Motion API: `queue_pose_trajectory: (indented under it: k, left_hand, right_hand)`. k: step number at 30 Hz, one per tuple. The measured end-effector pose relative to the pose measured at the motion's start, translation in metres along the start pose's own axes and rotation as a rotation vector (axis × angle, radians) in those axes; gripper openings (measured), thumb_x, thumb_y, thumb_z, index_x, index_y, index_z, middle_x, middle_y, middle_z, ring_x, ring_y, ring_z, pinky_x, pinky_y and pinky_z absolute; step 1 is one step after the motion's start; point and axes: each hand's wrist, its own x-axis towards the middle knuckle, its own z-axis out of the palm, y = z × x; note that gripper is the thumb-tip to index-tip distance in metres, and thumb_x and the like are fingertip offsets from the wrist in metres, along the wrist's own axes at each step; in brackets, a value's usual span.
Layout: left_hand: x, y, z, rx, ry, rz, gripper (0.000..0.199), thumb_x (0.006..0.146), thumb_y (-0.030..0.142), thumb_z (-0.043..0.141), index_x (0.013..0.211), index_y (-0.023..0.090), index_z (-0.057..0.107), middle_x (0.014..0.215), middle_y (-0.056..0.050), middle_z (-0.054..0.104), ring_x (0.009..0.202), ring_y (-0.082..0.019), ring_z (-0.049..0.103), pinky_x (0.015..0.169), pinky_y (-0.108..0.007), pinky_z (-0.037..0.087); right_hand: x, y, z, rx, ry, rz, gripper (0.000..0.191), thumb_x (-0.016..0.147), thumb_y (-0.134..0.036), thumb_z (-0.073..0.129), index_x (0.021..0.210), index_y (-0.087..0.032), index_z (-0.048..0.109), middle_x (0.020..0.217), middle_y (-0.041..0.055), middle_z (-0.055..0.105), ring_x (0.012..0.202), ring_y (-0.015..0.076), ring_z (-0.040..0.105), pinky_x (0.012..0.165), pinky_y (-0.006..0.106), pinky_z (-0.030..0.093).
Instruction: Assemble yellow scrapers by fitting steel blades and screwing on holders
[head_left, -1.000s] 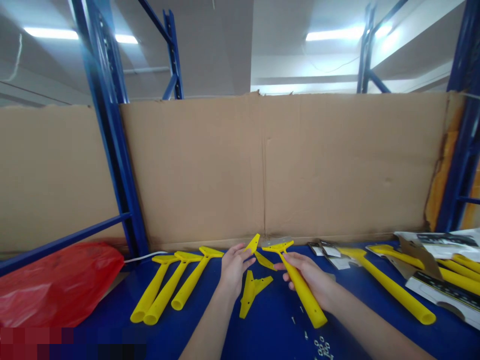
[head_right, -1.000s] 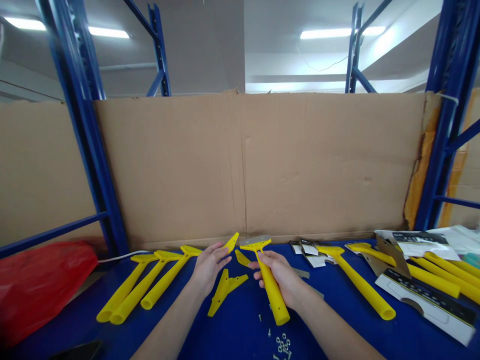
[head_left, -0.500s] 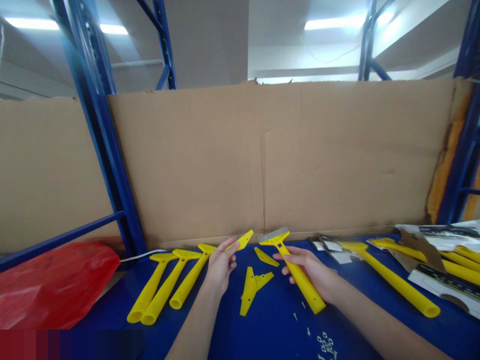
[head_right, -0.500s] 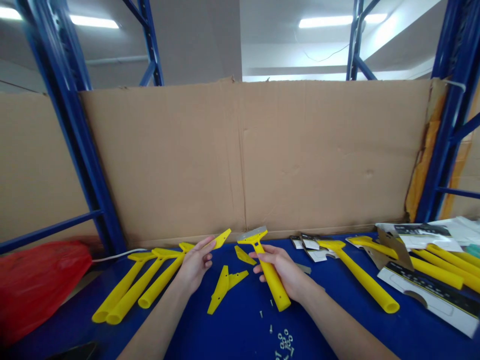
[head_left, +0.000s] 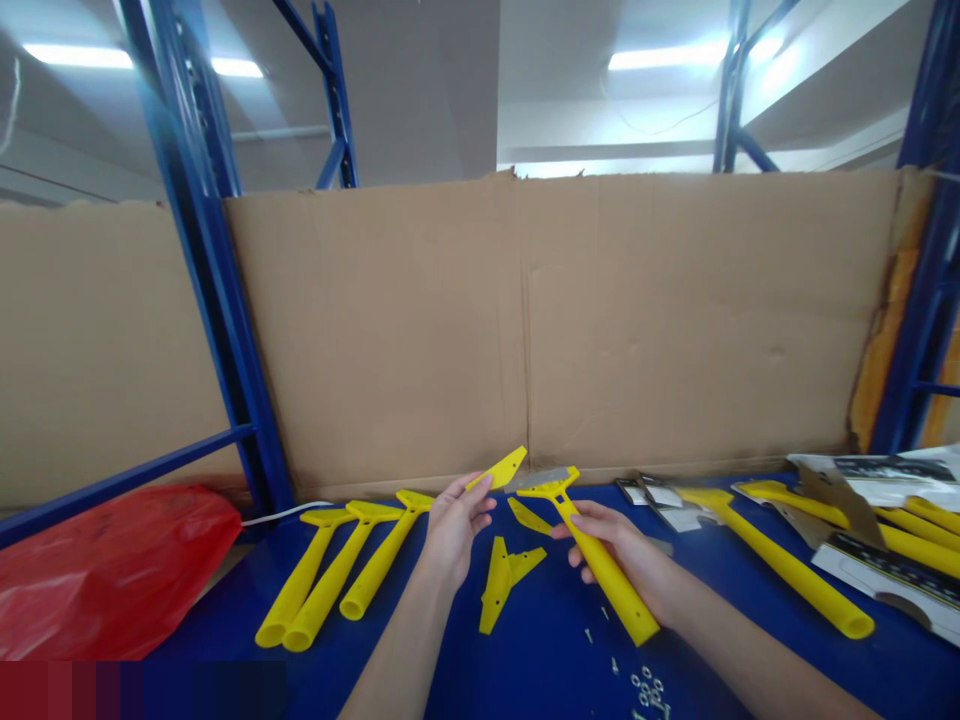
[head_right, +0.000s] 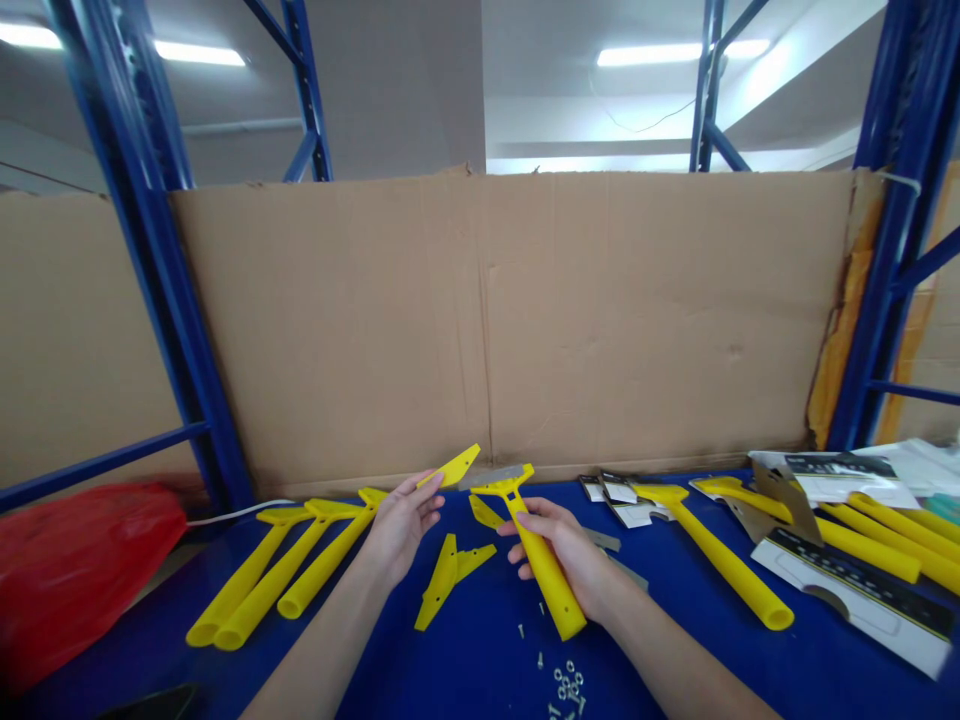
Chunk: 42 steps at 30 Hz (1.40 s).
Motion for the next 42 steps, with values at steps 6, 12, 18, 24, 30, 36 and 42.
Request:
queue_pose_trajectory:
  k: [6,12,18,24,30,36,42]
  left_hand:
    - [-0.002,0.003,0.0,-0.12,-0.042,0.027,0.004,0.076,0.015,0.068,0.079,0.016,0.065,0.082,-0.002,0.068,0.072,-0.01,0.062,0.066,-0.021,0.049]
    - [0.001,0.003,-0.006,-0.173,0.099,0.072,0.023,0.083,0.002,0.051,0.095,0.019,0.061,0.073,-0.001,0.065,0.061,-0.009,0.061,0.062,-0.023,0.051]
    - [0.006,-0.001,-0.011,-0.043,0.147,0.106,0.024,0.081,-0.002,0.045,0.084,0.011,0.065,0.073,-0.006,0.067,0.064,-0.011,0.064,0.067,-0.026,0.055]
    - [0.001,-0.003,0.001,0.072,-0.025,0.055,0.013,0.078,0.01,0.058,0.08,0.009,0.071,0.095,-0.013,0.071,0.083,-0.016,0.066,0.081,-0.028,0.052]
    - [-0.003,-0.008,0.002,0.196,-0.197,0.019,0.015,0.073,0.024,0.069,0.075,0.009,0.071,0.085,-0.013,0.072,0.078,-0.018,0.066,0.082,-0.03,0.05]
    - [-0.005,-0.01,0.003,0.233,-0.224,0.012,0.017,0.066,0.024,0.076,0.073,0.009,0.071,0.082,-0.013,0.073,0.079,-0.02,0.067,0.081,-0.03,0.049]
    - [-0.006,-0.011,0.004,0.205,-0.205,-0.036,0.009,0.068,0.017,0.071,0.073,0.01,0.07,0.081,-0.013,0.073,0.076,-0.019,0.067,0.082,-0.031,0.05]
  right_hand:
    - [-0.006,0.0,0.003,0.029,-0.038,0.014,0.032,0.076,-0.025,0.065,0.104,-0.018,0.05,0.088,0.0084,0.072,0.05,0.0109,0.062,0.041,0.02,0.047]
    - [-0.014,0.001,0.006,0.052,-0.094,0.003,0.035,0.076,-0.028,0.065,0.106,-0.018,0.049,0.088,0.0076,0.072,0.051,0.011,0.062,0.042,0.02,0.048]
    - [-0.017,0.0,0.009,0.035,-0.09,0.021,0.033,0.075,-0.028,0.064,0.103,-0.018,0.052,0.087,0.0071,0.072,0.049,0.0107,0.061,0.04,0.02,0.047]
    - [-0.018,-0.002,0.011,0.039,-0.101,0.012,0.03,0.075,-0.027,0.064,0.1,-0.018,0.053,0.086,0.0066,0.072,0.048,0.0105,0.061,0.04,0.02,0.047]
    - [-0.021,0.0,0.011,0.029,-0.09,-0.001,0.034,0.074,-0.027,0.066,0.103,-0.019,0.051,0.088,0.0069,0.072,0.051,0.0111,0.062,0.041,0.02,0.047]
    - [-0.018,0.005,0.009,0.022,-0.122,-0.03,0.037,0.073,-0.03,0.066,0.106,-0.017,0.051,0.087,0.0077,0.071,0.052,0.012,0.062,0.042,0.021,0.047]
    - [-0.021,0.003,0.01,0.012,-0.103,-0.024,0.038,0.073,-0.028,0.066,0.105,-0.018,0.049,0.086,0.0075,0.071,0.052,0.0122,0.062,0.043,0.021,0.047]
